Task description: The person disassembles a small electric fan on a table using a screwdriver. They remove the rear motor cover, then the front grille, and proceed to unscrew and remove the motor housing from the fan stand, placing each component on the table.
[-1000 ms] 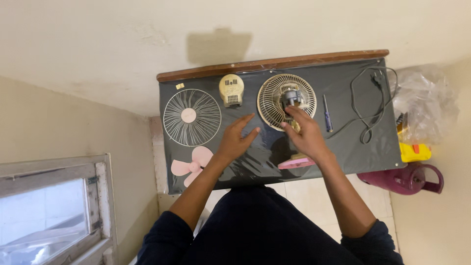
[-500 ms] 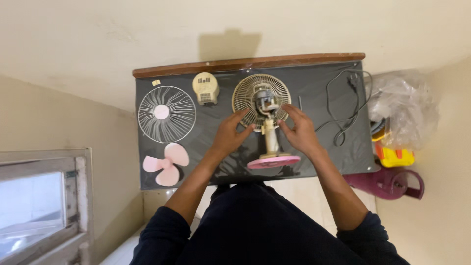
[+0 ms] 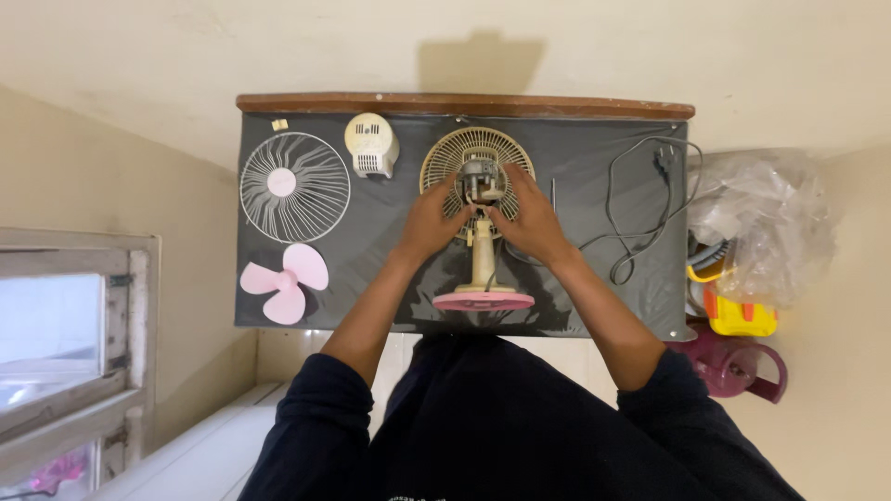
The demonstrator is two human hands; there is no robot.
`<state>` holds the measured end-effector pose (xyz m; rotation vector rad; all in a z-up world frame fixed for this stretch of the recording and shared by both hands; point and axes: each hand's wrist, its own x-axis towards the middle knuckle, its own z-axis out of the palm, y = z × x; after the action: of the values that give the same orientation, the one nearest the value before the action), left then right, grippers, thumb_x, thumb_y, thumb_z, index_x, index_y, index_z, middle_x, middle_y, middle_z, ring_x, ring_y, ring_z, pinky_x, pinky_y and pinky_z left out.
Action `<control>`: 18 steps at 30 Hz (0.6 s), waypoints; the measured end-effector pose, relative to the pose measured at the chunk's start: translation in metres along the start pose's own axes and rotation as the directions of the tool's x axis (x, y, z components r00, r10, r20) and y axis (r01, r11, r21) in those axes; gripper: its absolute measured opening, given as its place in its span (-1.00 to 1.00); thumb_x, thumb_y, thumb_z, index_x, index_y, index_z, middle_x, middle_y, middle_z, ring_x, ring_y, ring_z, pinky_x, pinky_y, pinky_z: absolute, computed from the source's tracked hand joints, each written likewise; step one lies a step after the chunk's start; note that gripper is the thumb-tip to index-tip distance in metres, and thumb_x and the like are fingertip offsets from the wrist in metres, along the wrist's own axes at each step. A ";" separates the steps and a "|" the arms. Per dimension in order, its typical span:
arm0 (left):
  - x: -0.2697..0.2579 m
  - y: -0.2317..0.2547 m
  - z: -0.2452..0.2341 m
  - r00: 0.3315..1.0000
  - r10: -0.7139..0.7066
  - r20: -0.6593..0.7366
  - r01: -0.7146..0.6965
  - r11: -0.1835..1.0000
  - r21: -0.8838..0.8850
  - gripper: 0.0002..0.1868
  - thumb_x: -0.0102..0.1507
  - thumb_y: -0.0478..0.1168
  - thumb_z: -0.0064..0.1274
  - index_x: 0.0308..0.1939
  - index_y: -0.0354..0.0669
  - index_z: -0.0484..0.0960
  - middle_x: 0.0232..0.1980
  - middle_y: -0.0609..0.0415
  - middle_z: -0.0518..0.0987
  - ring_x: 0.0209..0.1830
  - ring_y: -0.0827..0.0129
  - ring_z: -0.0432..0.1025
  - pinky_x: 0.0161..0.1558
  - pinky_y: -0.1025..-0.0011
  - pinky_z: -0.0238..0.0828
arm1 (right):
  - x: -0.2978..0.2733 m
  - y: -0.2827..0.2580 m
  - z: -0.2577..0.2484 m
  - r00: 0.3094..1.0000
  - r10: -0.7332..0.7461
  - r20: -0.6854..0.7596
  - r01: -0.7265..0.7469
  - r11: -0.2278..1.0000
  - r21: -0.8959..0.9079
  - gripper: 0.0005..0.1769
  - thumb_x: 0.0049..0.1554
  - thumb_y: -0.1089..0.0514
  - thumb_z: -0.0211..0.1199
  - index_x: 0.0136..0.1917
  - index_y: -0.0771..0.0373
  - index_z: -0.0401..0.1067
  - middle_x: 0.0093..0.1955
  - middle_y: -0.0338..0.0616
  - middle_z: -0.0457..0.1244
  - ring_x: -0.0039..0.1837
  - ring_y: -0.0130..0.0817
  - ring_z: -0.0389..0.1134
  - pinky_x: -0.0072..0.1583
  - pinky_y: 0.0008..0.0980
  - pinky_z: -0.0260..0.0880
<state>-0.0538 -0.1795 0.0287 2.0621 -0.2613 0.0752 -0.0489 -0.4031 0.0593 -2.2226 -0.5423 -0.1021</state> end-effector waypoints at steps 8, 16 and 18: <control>0.019 -0.009 -0.008 0.992 0.002 0.127 -0.006 1.000 0.029 -0.13 0.21 -0.12 0.29 0.48 -0.43 0.23 0.25 -0.45 0.51 0.26 -0.19 0.46 0.22 0.14 0.40 | 0.017 0.008 0.014 0.997 0.041 0.061 -0.043 0.999 0.019 -0.10 0.14 0.09 0.39 0.57 0.49 0.04 0.53 0.43 0.06 0.54 0.28 0.13 0.49 -0.06 0.19; 0.032 -0.010 -0.017 0.969 -0.032 0.243 0.016 0.998 0.068 -0.13 0.18 -0.07 0.31 0.49 -0.29 0.30 0.18 -0.41 0.57 0.17 -0.16 0.51 0.15 0.15 0.43 | 0.025 0.012 0.017 0.983 0.120 0.139 -0.120 0.993 -0.009 -0.07 0.13 0.04 0.41 0.57 0.45 0.05 0.51 0.41 0.10 0.51 0.24 0.17 0.45 -0.08 0.24; 0.033 -0.011 -0.015 0.975 0.038 0.217 -0.051 0.997 0.051 -0.17 0.20 -0.06 0.31 0.45 -0.32 0.32 0.22 -0.40 0.56 0.20 -0.16 0.51 0.17 0.16 0.43 | 0.027 0.011 0.015 0.980 0.139 0.141 -0.140 0.990 -0.003 -0.08 0.13 0.02 0.39 0.58 0.42 0.07 0.50 0.39 0.13 0.50 0.20 0.21 0.44 -0.11 0.28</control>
<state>-0.0185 -0.1662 0.0317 2.1220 -0.4441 -0.1164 -0.0220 -0.3888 0.0484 -2.2653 -0.4596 0.1314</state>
